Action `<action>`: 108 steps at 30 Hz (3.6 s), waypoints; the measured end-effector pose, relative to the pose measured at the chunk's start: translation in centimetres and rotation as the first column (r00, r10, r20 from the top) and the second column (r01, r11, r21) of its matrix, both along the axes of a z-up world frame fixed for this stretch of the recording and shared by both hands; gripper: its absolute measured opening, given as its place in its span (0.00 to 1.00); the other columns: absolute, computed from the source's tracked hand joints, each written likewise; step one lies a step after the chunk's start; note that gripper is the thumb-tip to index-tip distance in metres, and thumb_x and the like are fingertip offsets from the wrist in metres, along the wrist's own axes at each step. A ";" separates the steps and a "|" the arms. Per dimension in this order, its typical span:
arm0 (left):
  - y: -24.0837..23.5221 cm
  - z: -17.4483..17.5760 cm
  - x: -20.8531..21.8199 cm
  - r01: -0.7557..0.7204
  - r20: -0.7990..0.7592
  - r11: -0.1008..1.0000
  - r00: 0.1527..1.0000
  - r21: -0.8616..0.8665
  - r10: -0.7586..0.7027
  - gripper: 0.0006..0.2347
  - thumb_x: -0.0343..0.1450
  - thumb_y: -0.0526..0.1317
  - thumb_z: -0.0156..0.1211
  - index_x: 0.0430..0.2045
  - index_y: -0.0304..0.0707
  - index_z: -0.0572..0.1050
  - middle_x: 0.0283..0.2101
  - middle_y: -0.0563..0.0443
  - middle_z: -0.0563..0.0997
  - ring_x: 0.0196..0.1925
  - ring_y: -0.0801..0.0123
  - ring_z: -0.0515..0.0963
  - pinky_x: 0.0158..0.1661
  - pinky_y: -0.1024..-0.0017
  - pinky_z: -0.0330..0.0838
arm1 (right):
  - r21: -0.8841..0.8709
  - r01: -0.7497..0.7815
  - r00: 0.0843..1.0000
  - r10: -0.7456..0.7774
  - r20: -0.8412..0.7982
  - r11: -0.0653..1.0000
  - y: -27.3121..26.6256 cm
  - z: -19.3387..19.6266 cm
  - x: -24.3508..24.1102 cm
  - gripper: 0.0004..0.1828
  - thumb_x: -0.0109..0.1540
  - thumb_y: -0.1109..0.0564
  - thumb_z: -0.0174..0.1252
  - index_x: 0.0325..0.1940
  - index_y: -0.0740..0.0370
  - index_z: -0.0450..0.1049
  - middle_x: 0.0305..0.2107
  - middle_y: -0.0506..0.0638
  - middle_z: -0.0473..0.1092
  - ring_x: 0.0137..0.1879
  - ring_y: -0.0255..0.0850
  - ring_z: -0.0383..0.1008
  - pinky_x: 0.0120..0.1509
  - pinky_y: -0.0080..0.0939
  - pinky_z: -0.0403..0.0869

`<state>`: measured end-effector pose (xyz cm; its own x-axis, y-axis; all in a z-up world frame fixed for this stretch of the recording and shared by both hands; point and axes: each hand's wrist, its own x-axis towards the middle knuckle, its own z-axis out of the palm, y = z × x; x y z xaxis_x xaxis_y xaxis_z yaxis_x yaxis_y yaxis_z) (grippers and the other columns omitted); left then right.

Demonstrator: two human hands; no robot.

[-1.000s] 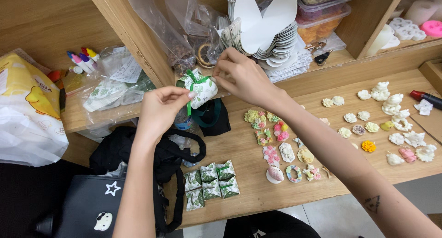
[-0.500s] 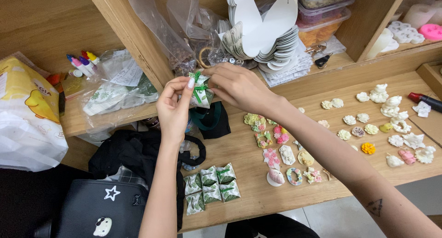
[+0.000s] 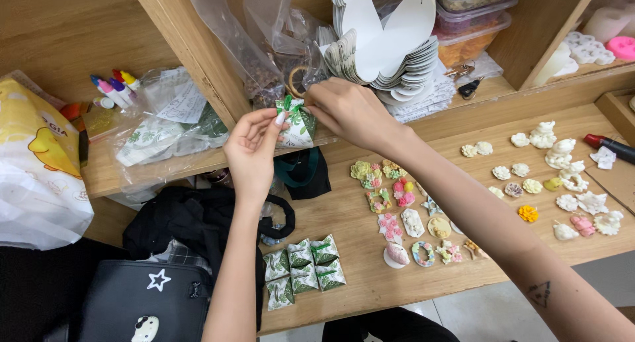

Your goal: The person ties a green ribbon around a small, leaf-patterned paper package. They retrieve the ribbon from a wooden shelf, wrap it around the package, and tie a knot. The workspace contains various colorful decorative items and other similar packages.

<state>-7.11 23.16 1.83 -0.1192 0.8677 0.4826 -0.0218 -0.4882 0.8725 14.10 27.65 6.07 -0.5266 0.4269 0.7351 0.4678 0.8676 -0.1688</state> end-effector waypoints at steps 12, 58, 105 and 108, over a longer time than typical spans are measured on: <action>-1.0 0.9 -0.2 0.040 0.050 0.999 0.998 -0.030 -0.038 0.06 0.78 0.35 0.57 0.43 0.32 0.69 0.41 0.47 0.84 0.45 0.73 0.84 0.40 0.78 0.79 | -0.051 -0.005 1.000 0.004 -0.019 0.999 -1.4 1.4 0.1 0.07 0.66 0.60 0.61 0.43 0.67 0.72 0.30 0.54 0.73 0.38 0.50 0.76 0.41 0.49 0.74; -3.2 2.8 -0.4 0.150 -0.098 0.989 0.984 0.020 -0.147 0.02 0.74 0.29 0.62 0.36 0.27 0.77 0.53 0.47 0.82 0.43 0.80 0.79 0.42 0.80 0.75 | -0.210 0.080 0.988 -0.106 -0.113 0.974 -2.5 0.8 -1.1 0.07 0.61 0.61 0.66 0.40 0.68 0.80 0.30 0.56 0.76 0.33 0.47 0.79 0.38 0.45 0.76; -1.5 0.8 0.7 -0.071 -0.030 0.997 0.997 -0.038 0.070 0.08 0.71 0.26 0.63 0.43 0.23 0.79 0.43 0.43 0.86 0.44 0.70 0.86 0.47 0.76 0.81 | -0.238 -0.088 0.995 0.072 -0.075 0.967 -4.5 4.4 -1.1 0.07 0.58 0.59 0.69 0.40 0.58 0.84 0.32 0.48 0.79 0.35 0.41 0.80 0.40 0.39 0.77; -1.6 0.4 0.7 -0.089 -0.138 0.996 0.986 0.010 0.090 0.09 0.71 0.26 0.65 0.44 0.24 0.80 0.41 0.45 0.86 0.44 0.72 0.86 0.46 0.76 0.80 | -0.225 -0.126 0.991 0.110 -0.083 0.966 -4.4 4.3 -1.3 0.07 0.58 0.59 0.69 0.40 0.58 0.83 0.33 0.48 0.79 0.37 0.40 0.80 0.41 0.39 0.78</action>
